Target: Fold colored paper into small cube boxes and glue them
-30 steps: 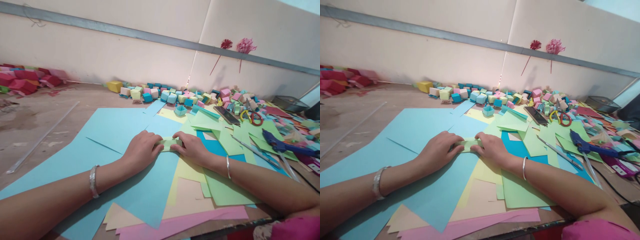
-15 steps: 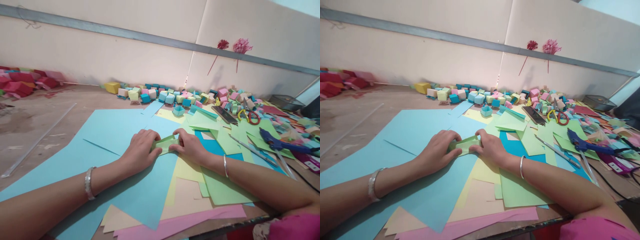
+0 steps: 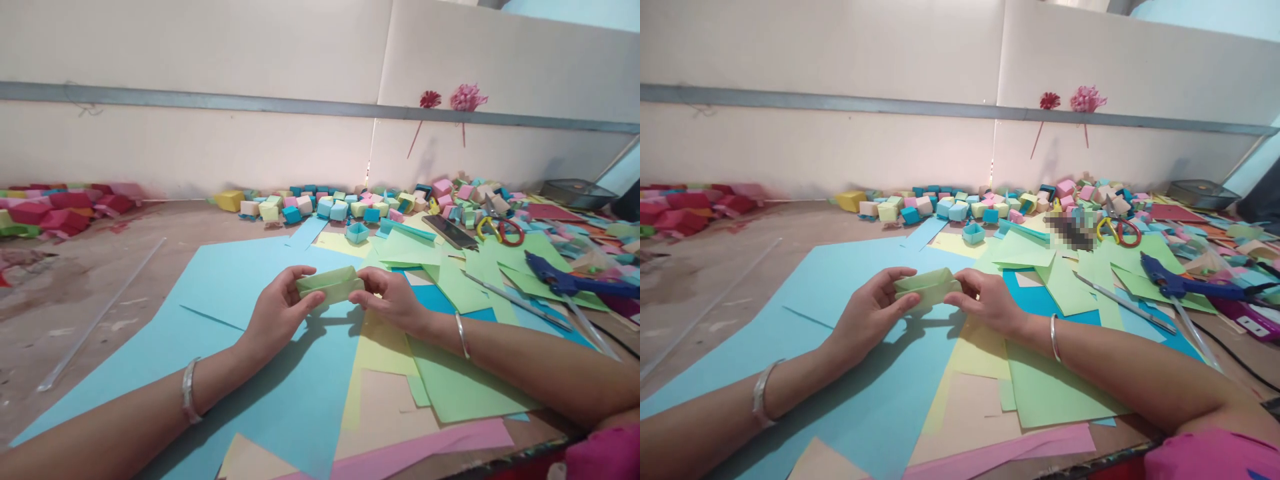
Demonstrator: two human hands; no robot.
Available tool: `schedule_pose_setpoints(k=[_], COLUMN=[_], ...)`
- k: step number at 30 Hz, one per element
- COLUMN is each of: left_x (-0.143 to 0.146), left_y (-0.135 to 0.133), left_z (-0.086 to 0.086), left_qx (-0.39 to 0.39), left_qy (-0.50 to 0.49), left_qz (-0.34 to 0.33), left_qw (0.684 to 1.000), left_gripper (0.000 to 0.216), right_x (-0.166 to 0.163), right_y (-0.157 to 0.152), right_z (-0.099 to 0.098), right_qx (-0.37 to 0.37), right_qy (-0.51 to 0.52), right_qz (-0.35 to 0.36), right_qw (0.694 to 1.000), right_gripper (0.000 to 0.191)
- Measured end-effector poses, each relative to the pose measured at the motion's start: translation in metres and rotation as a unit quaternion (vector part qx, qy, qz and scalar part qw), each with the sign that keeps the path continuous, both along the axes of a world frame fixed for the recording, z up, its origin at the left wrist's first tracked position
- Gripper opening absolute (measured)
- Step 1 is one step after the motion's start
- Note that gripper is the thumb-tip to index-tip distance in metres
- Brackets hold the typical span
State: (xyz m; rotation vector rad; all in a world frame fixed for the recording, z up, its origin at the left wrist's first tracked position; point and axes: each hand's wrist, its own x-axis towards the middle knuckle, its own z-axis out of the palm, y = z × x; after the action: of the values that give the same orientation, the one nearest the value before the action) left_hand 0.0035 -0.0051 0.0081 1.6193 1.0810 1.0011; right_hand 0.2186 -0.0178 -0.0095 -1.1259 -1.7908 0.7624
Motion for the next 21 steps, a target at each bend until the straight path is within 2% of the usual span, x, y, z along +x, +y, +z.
schedule_pose_setpoints(k=[5,9,14,21], left_x=[0.003,0.005,0.006,0.004], left_y=[-0.009,-0.015,-0.016,-0.012], left_z=[0.009,0.012,0.01,0.009], left_qx=[-0.094,-0.137,-0.106,-0.088], left_qy=[-0.027,-0.052,-0.054,-0.073], left_qz=[-0.001,-0.028,-0.026,-0.006], left_qw=[0.995,0.989,0.993,0.993], left_gripper=[0.058,0.046,0.039,0.04], right_x=[0.001,0.002,0.003,-0.001], right_y=[0.001,0.002,0.001,-0.002], right_z=[0.0,0.0,0.0,0.003], right_qx=[0.012,0.023,0.007,0.0], right_qy=[0.021,0.03,0.033,0.028], right_qz=[-0.017,-0.032,-0.019,-0.027], right_qw=[1.0,0.999,0.999,0.999], right_gripper=[0.027,0.027,0.021,0.017])
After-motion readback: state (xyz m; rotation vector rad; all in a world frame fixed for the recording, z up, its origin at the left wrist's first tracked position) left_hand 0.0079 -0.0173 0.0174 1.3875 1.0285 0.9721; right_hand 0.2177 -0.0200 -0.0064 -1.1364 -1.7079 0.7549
